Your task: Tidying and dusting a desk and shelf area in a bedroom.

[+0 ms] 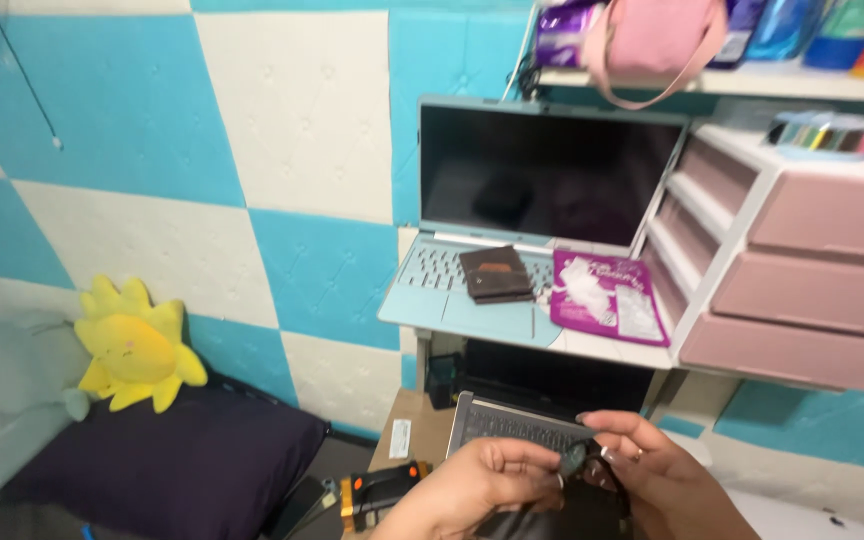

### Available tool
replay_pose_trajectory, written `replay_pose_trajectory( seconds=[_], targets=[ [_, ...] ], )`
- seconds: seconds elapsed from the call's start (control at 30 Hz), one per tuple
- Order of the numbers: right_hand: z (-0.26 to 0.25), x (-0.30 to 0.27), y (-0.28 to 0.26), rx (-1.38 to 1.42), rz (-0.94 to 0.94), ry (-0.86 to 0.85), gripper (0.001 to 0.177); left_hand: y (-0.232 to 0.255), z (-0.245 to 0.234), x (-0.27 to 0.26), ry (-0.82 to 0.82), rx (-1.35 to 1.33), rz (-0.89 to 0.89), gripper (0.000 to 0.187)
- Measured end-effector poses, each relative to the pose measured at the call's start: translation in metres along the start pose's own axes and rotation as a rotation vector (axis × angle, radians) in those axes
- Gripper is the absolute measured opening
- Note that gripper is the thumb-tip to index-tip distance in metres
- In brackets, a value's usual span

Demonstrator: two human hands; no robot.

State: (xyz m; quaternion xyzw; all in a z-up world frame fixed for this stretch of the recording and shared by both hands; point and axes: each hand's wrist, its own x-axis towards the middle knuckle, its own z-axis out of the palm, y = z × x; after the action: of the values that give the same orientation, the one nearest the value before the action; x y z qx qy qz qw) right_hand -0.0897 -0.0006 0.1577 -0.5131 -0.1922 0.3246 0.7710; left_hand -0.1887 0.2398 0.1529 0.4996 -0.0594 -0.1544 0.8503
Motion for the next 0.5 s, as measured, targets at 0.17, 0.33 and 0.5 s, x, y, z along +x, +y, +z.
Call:
replay_pose_trajectory(
  seconds=[0.17, 0.33, 0.5],
  targets=[
    [-0.041, 0.002, -0.002, -0.058, -0.044, -0.035, 0.044, 0.009, 0.011, 0.014, -0.041, -0.065, 0.104, 0.022],
    [-0.058, 0.014, -0.015, -0.375, -0.17, -0.014, 0.039, 0.019, 0.043, 0.032, -0.008, -0.209, 0.237, 0.012],
    [-0.061, 0.021, -0.035, -0.321, -0.33, 0.154, 0.034, 0.024, 0.074, 0.068, 0.091, -0.194, 0.439, 0.015]
  ],
)
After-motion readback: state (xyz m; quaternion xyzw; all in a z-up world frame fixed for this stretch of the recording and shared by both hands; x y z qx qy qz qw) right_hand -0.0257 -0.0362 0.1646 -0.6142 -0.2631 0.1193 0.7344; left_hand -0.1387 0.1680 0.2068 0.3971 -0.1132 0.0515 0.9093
